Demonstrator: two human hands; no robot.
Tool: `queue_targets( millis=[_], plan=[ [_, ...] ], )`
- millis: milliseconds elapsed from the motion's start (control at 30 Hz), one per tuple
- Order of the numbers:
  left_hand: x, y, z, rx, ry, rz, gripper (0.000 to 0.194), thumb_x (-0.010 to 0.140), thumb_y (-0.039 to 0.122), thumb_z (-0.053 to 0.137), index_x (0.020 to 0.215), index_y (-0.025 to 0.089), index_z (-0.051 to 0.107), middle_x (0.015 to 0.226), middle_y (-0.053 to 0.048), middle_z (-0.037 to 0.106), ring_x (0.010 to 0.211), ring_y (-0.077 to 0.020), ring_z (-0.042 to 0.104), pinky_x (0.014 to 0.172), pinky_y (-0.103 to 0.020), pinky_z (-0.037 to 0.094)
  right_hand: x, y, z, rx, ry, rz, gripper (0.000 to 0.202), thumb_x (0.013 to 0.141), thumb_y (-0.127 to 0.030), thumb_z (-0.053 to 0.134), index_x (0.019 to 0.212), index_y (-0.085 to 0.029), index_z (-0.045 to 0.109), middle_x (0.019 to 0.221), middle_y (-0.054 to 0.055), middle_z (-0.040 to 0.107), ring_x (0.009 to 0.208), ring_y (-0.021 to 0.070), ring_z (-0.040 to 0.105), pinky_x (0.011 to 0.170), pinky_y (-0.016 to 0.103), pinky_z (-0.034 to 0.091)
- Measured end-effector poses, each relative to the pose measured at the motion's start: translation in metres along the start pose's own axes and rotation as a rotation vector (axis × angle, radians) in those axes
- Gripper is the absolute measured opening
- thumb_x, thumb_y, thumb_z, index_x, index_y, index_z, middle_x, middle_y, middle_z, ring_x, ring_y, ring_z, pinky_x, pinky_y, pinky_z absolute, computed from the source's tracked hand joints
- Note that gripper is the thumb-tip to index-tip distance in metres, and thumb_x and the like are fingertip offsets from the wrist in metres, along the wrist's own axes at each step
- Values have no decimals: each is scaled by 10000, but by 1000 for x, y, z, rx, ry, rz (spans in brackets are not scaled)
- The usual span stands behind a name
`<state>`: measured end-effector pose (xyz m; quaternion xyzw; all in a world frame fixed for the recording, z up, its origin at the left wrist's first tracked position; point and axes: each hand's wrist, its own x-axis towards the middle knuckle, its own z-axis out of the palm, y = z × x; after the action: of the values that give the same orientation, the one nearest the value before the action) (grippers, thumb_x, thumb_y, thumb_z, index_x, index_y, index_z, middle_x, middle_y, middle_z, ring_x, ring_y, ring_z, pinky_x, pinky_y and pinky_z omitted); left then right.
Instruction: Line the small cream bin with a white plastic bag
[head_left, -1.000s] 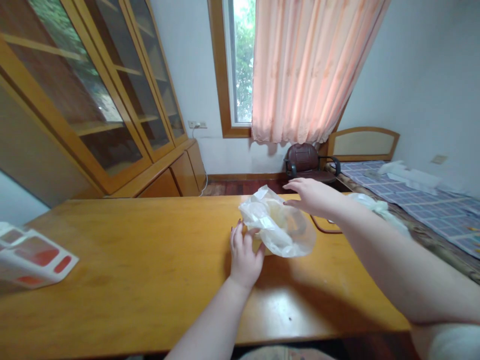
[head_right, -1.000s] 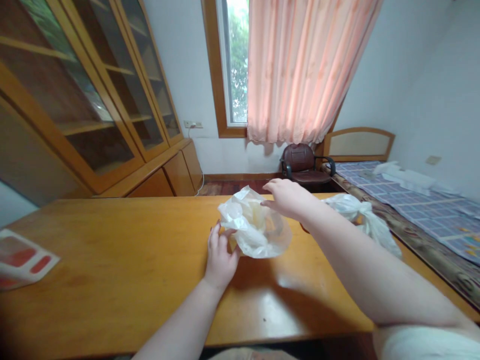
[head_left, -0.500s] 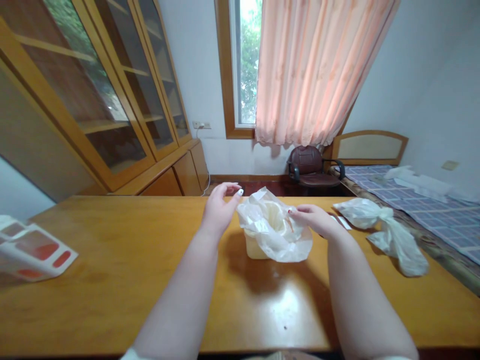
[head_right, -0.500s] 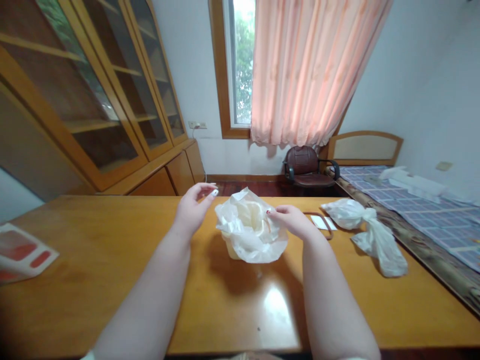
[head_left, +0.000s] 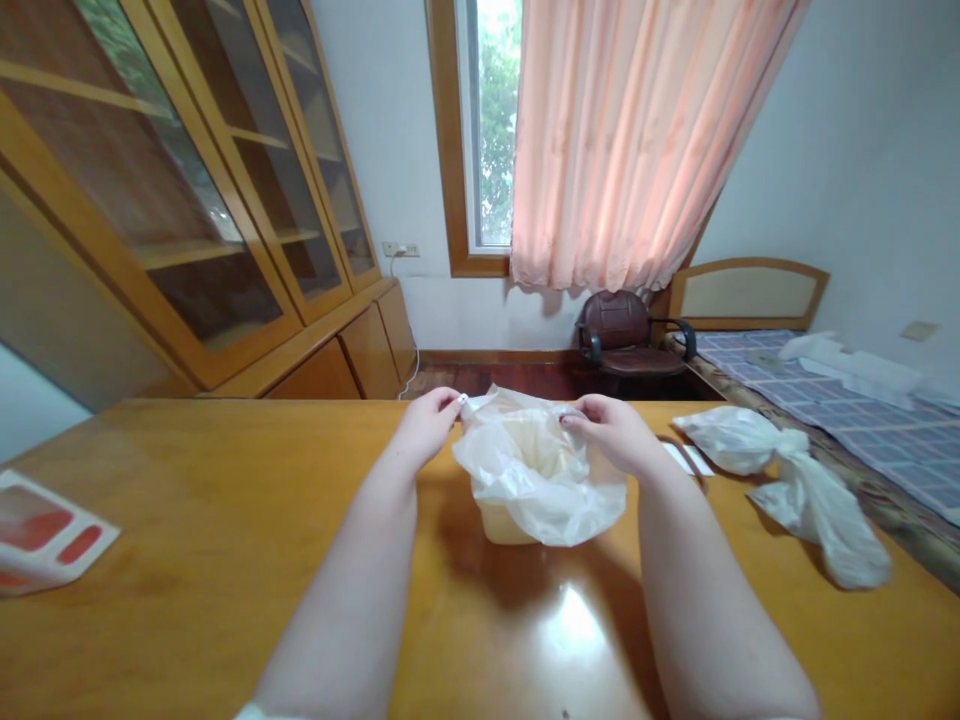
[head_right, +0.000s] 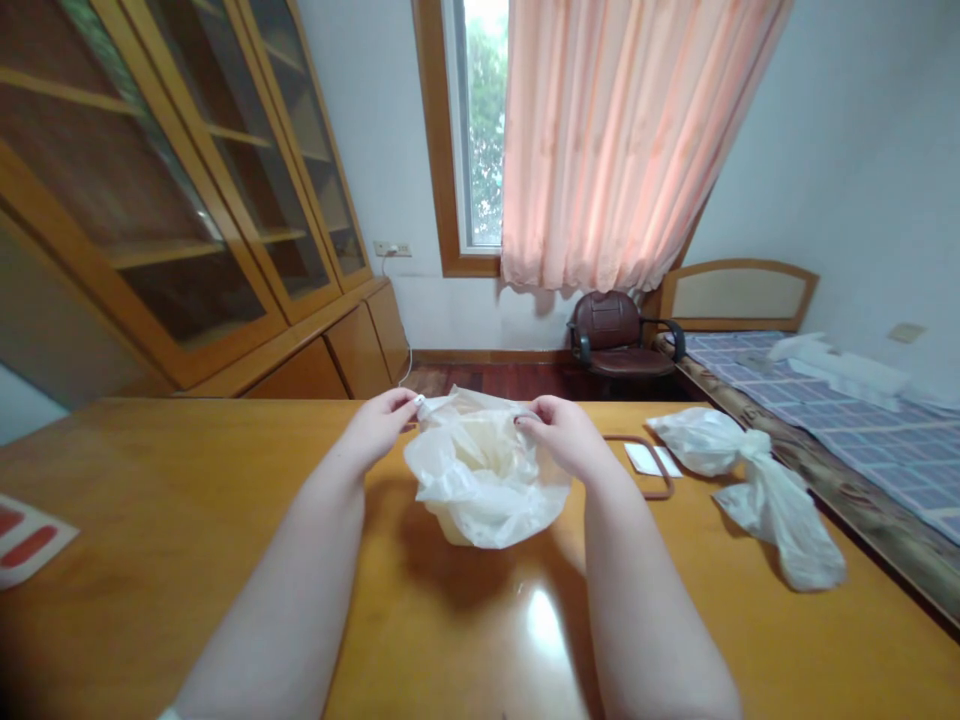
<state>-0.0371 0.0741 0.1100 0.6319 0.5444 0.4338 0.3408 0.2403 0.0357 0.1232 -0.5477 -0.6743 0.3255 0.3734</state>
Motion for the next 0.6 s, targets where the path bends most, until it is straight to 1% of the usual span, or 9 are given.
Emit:
queue_targets(
  millis=[67, 100, 200, 267, 333, 400, 433, 533, 600],
  plan=[
    [2, -3, -1, -33, 68, -55, 203, 840, 360, 529, 891, 173, 590, 816, -51, 648, 699, -167, 619, 682, -317, 521, 0, 2, -2, 58, 4, -27, 231, 761, -419, 618, 776, -190, 592, 741, 13, 626, 696, 157, 558, 648, 270, 417],
    [2, -3, 0, 2, 103, -60, 221, 836, 357, 548, 954, 174, 582, 877, -65, 646, 698, -164, 618, 694, -328, 525, -1, 2, -4, 92, 1, -35, 227, 766, -419, 612, 786, -194, 585, 755, 13, 631, 708, 158, 566, 657, 269, 423],
    [-6, 5, 5, 225, 181, 61, 418, 742, 370, 693, 1097, 193, 564, 1119, -108, 577, 822, -179, 627, 823, -363, 513, -4, 1, -9, 94, 29, -30, 229, 784, -417, 596, 850, -198, 587, 812, 22, 656, 747, 165, 588, 680, 272, 436],
    [-14, 13, 7, 341, 193, 147, 493, 678, 378, 754, 1106, 209, 576, 1185, -105, 531, 914, -198, 619, 890, -361, 487, -6, -1, -12, 22, 70, -7, 256, 790, -427, 592, 896, -194, 602, 852, 35, 674, 763, 172, 598, 682, 274, 435],
    [-19, 20, 7, 406, 199, 153, 368, 708, 355, 726, 1028, 209, 618, 1142, -91, 551, 904, -199, 620, 878, -348, 483, -9, -3, -15, -85, 99, 28, 271, 788, -439, 600, 883, -187, 630, 857, 42, 685, 768, 178, 601, 674, 274, 423],
    [-20, 22, 6, 451, 207, 109, 173, 766, 302, 652, 907, 203, 654, 1037, -80, 604, 836, -194, 623, 827, -335, 483, -11, -6, -19, -195, 120, 78, 281, 783, -452, 604, 812, -178, 660, 787, 38, 680, 733, 178, 591, 644, 274, 399],
    [-18, 21, 4, 461, 205, 84, 114, 786, 283, 619, 853, 202, 662, 975, -75, 632, 803, -195, 621, 797, -329, 479, -11, -6, -21, -231, 129, 102, 294, 780, -460, 604, 776, -174, 671, 738, 33, 669, 703, 176, 580, 623, 275, 385],
    [-13, 15, 1, 391, 158, 27, 122, 805, 307, 596, 790, 203, 658, 839, -59, 686, 758, -203, 627, 723, -310, 468, -11, -6, -24, -231, 144, 127, 322, 769, -473, 609, 751, -165, 698, 655, 25, 639, 635, 163, 545, 579, 276, 359],
    [-10, 12, 0, 293, 106, 2, 164, 784, 360, 633, 818, 201, 654, 841, -55, 707, 752, -202, 640, 700, -299, 469, -10, -6, -25, -152, 150, 109, 286, 772, -434, 608, 785, -164, 699, 669, 25, 644, 622, 153, 543, 575, 270, 381]
  ],
)
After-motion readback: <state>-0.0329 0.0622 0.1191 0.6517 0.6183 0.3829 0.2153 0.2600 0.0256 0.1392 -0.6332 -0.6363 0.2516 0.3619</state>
